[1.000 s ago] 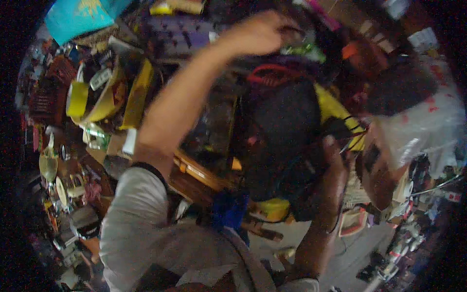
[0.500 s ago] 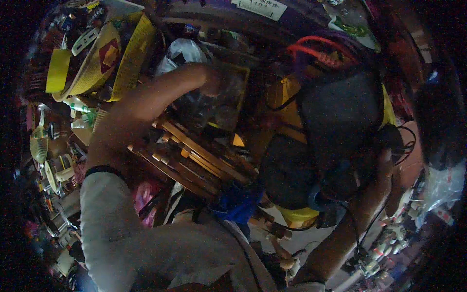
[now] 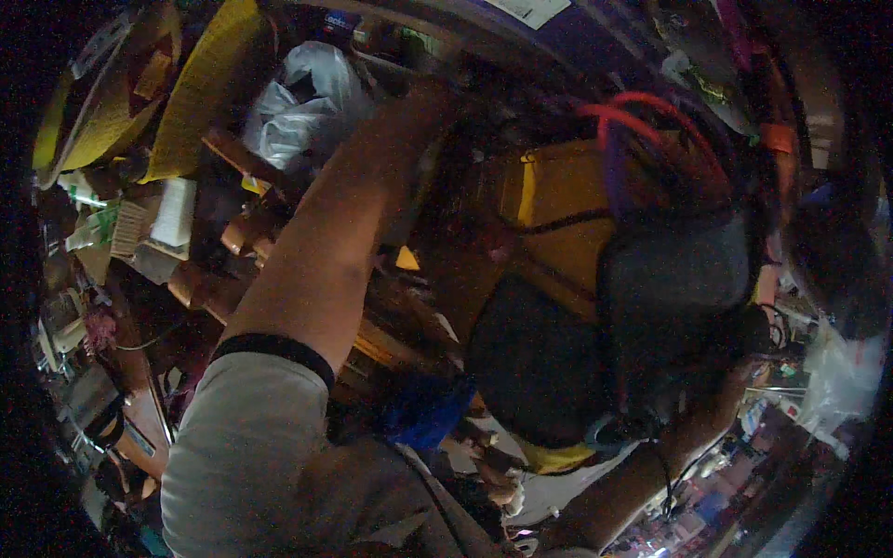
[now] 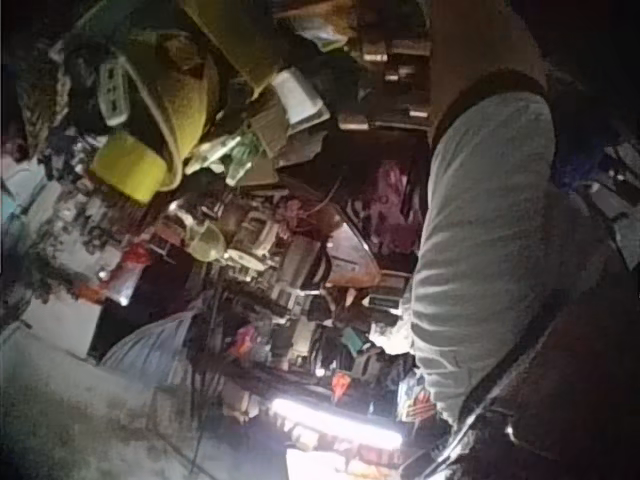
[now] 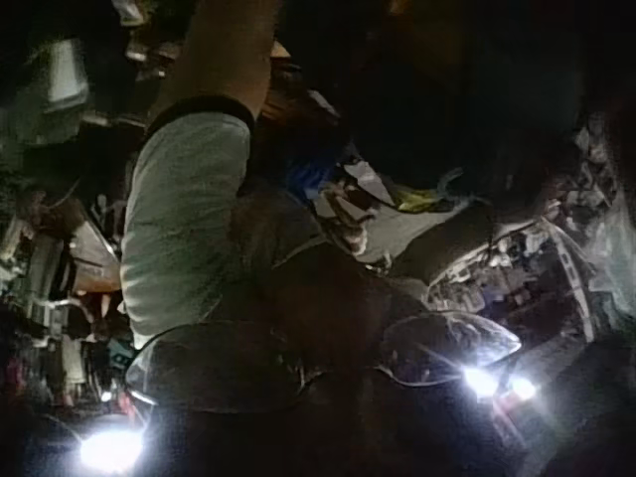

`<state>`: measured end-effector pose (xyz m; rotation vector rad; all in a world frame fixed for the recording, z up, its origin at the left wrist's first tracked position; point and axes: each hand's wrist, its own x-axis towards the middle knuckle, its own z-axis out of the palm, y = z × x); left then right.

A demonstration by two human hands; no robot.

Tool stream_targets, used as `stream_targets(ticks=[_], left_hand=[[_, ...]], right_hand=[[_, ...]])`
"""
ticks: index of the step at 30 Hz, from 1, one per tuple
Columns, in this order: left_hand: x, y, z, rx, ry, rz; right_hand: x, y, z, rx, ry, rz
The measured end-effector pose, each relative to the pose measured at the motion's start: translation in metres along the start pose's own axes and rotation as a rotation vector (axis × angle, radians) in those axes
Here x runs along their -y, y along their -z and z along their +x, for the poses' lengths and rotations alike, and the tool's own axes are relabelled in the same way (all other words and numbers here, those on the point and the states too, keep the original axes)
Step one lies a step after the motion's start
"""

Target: The person retrieves a multimeter and tests the scooter's electrical system. They then remove the seat, place a battery into the under-seat compartment, and connect the wires. Finally, they reattach the seat and place a stool nearby.

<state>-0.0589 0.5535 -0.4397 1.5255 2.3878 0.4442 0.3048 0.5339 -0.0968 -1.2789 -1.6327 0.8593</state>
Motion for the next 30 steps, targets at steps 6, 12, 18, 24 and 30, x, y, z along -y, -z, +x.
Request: stream_targets(ticks=[6, 12, 18, 24, 30], left_hand=[[-0.011, -0.021, 0.005, -0.071, -0.165, 0.141], [-0.041, -0.072, 0.067, -0.416, -0.388, -0.228], [-0.086, -0.080, 0.091, -0.470, -0.096, -0.728], [-0.062, -0.068, 0.095, -0.470, -0.057, -0.585], [-0.009, -0.013, 0.070, -0.441, -0.042, -0.278]], right_hand=[[0.004, 0.027, 0.004, -0.163, -0.007, -0.092], [0.007, 0.039, 0.007, -0.176, 0.015, -0.154], [-0.002, 0.036, 0.009, -0.184, -0.008, -0.178], [-0.013, 0.025, 0.013, -0.156, -0.070, -0.148], [-0.018, 0.019, 0.015, -0.144, -0.119, -0.121]])
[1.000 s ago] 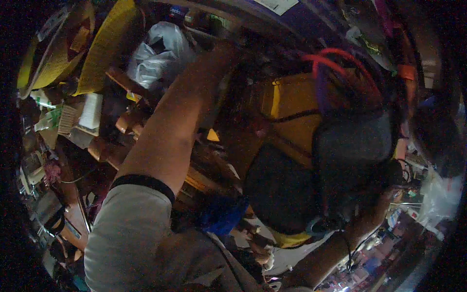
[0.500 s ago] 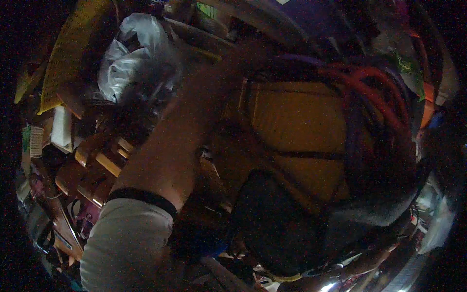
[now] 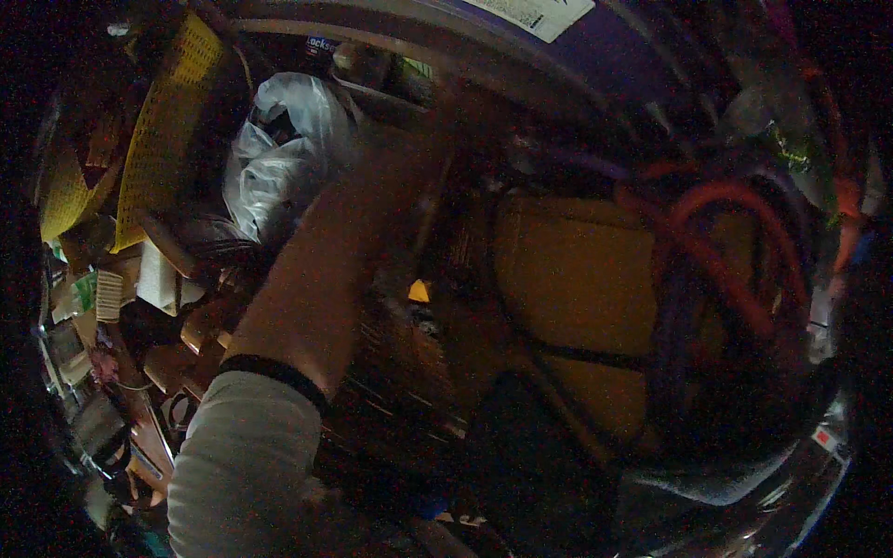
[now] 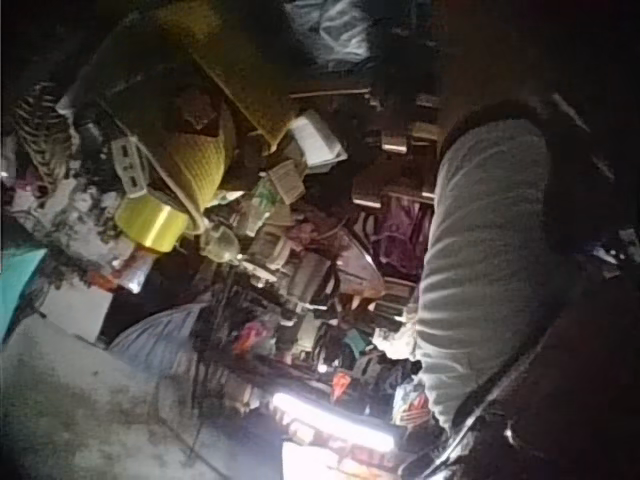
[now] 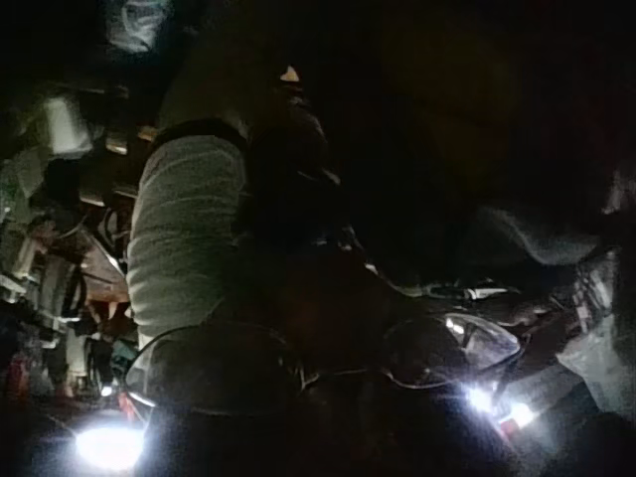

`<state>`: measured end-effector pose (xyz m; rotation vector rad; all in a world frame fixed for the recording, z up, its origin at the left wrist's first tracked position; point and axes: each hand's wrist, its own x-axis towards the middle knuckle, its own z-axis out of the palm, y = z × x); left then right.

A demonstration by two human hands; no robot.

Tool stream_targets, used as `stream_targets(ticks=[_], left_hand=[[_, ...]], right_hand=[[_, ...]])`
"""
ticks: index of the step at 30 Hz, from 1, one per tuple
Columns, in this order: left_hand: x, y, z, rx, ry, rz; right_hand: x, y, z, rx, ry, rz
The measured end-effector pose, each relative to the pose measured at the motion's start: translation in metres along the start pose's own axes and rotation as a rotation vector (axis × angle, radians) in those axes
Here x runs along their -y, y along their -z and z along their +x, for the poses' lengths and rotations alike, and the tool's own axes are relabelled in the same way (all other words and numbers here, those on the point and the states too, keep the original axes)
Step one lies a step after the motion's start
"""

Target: The person retrieves a multimeter and tests the scooter's electrical system. They then remove the seat, place a battery into the under-seat compartment, and connect the wires. Finally, they reattach the seat and place a stool nearby.

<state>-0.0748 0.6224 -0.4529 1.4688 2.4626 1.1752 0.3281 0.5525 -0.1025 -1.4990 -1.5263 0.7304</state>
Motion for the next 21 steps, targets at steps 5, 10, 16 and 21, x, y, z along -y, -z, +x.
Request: stream_targets(ticks=[5, 10, 16, 21], left_hand=[[0.030, 0.057, 0.000, 0.037, 0.071, 0.249], [0.044, 0.101, -0.009, 0.077, 0.162, 0.463], [0.027, 0.130, -0.018, 0.327, 0.546, 0.465], [0.084, 0.101, -0.017, -0.020, 0.545, 0.495]], right_hand=[[-0.007, -0.005, 0.000, 0.036, -0.025, 0.014], [-0.007, 0.000, -0.002, 0.056, -0.030, 0.032], [-0.012, 0.006, -0.007, 0.060, -0.023, 0.045], [-0.015, 0.001, -0.013, 0.085, -0.030, 0.058]])
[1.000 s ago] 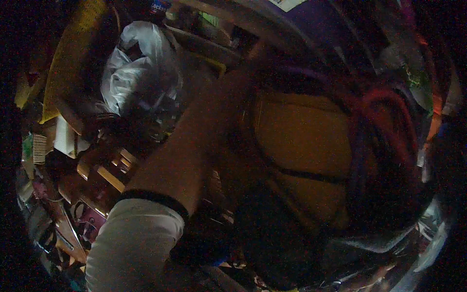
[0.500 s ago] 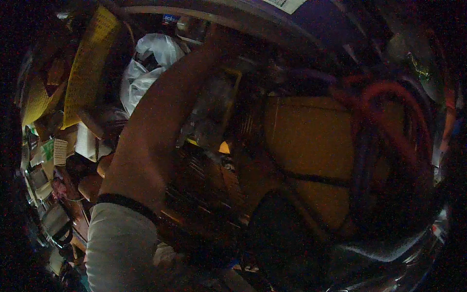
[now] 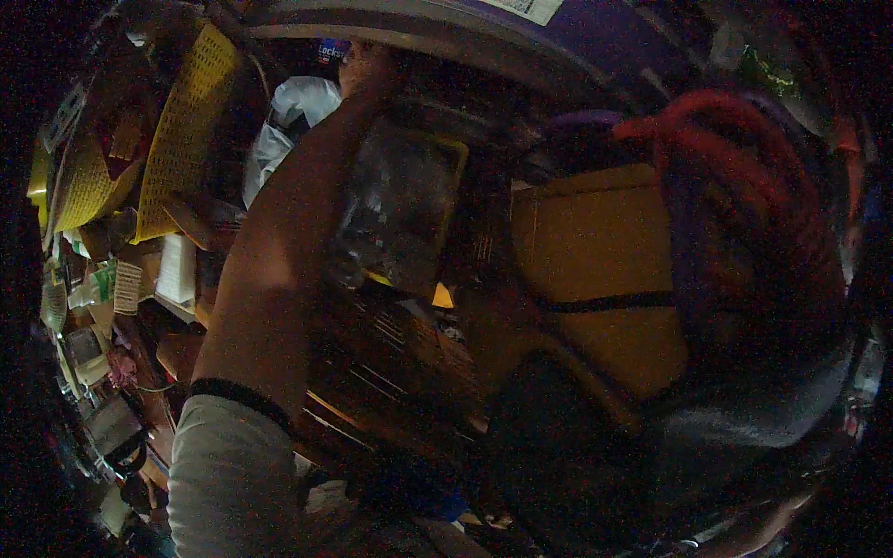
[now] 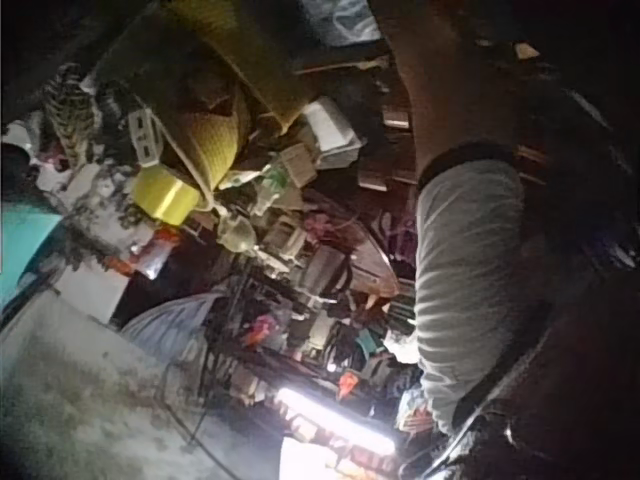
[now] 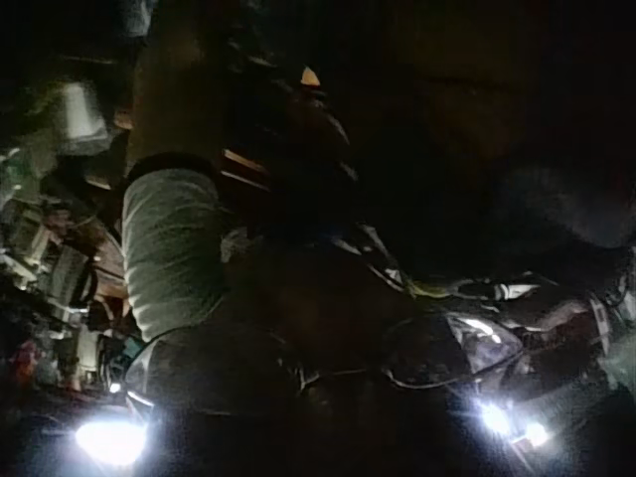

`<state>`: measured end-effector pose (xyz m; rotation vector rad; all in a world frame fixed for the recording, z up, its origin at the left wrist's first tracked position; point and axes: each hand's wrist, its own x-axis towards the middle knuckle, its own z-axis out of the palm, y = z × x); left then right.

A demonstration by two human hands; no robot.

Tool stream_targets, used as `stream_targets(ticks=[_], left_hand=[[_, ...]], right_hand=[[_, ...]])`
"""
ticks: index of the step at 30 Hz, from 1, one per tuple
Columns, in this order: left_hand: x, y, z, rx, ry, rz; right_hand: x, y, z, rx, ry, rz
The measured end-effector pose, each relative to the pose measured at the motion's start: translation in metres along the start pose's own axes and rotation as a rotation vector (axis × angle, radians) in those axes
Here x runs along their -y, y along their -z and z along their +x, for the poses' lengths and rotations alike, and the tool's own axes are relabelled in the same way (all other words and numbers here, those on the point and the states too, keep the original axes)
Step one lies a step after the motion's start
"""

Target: The person retrieves a multimeter and tests the scooter's electrical system. They then remove the seat, place a battery into the under-seat compartment, and connect the wires. Finally, they reattach the seat and place a stool nearby.

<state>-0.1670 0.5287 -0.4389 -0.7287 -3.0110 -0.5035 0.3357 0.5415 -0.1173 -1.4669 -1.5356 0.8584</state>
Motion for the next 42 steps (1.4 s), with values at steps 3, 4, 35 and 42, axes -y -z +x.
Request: stream_targets(ticks=[3, 4, 35, 42], left_hand=[[-0.017, 0.018, 0.007, 0.097, -0.073, 0.061], [-0.015, 0.016, 0.015, 0.123, -0.088, 0.024], [-0.058, 0.016, -0.077, 0.491, -0.758, 0.193], [-0.056, 0.000, -0.065, 0.273, -0.909, 0.194]], right_hand=[[0.002, 0.004, -0.006, -0.021, -0.002, -0.019], [0.001, 0.003, -0.007, -0.023, -0.003, -0.021], [-0.017, -0.020, -0.006, 0.182, -0.161, 0.155], [0.008, -0.018, -0.009, 0.267, -0.200, 0.286]])
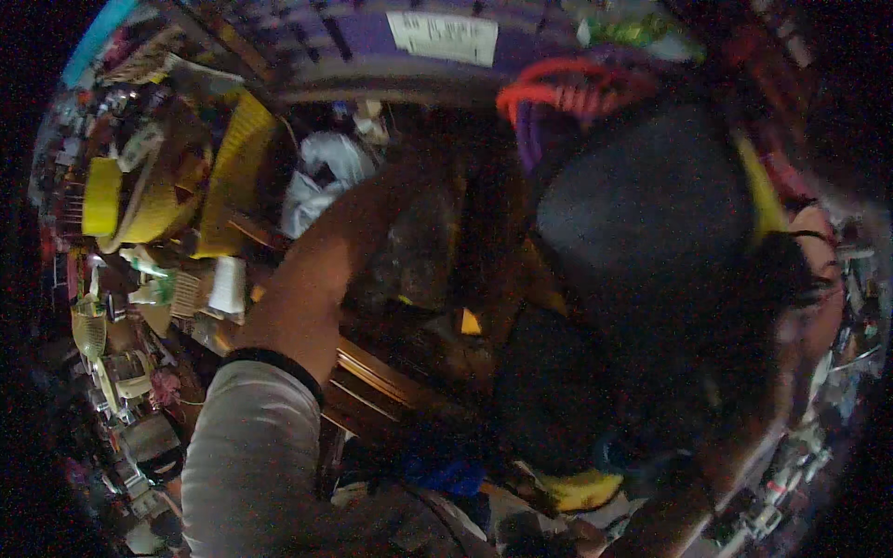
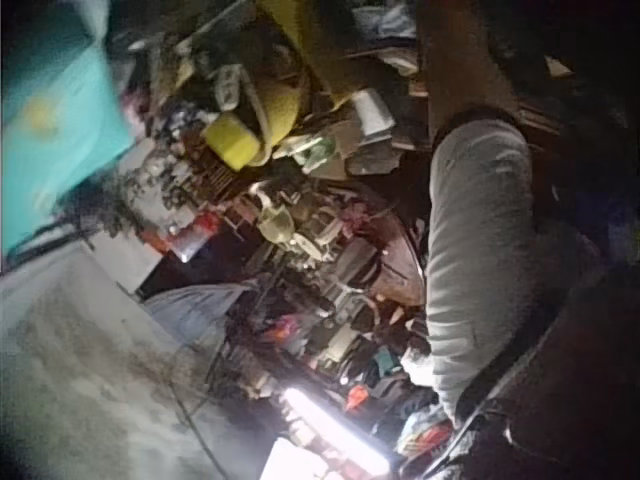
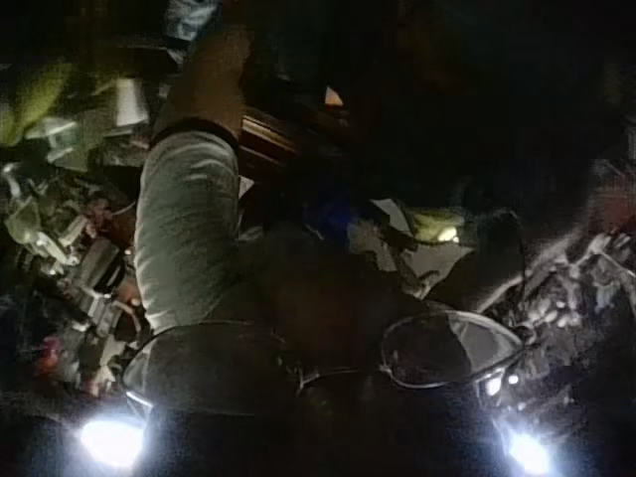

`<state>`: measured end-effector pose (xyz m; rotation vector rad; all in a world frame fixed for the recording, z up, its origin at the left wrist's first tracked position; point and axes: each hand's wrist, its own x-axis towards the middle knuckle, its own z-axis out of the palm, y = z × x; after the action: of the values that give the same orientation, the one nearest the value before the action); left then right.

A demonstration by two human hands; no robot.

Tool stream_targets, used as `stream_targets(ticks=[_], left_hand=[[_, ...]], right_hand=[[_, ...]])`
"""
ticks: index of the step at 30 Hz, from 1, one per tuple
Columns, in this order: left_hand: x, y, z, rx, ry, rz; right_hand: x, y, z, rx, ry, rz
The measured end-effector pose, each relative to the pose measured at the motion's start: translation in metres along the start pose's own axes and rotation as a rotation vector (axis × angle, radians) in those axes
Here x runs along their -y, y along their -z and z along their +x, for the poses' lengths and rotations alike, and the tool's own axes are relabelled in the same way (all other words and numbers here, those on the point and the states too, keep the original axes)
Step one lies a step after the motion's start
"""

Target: The person retrieves a multimeter and tests the scooter's electrical system. They then remove the seat, place a battery into the under-seat compartment, and connect the wires. Finally, they reattach the seat and place a stool nearby.

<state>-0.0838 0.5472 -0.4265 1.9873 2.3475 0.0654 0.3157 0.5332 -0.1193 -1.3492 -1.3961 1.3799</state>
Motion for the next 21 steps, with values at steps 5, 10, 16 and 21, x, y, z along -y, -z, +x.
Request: stream_targets(ticks=[5, 10, 16, 21], left_hand=[[-0.005, 0.023, -0.050, 0.196, -0.117, 0.139], [-0.028, 0.095, -0.067, 0.477, -0.399, 0.301], [-0.027, 0.256, -0.087, -0.078, 0.182, -0.264], [0.005, 0.285, -0.061, -0.831, 0.286, -0.563]], right_hand=[[0.009, -0.014, -0.006, 0.147, -0.088, 0.128], [0.031, -0.014, -0.018, 0.216, -0.138, 0.190], [0.041, -0.009, -0.020, 0.302, -0.214, 0.264], [0.060, -0.020, -0.027, 0.306, -0.107, 0.120]])
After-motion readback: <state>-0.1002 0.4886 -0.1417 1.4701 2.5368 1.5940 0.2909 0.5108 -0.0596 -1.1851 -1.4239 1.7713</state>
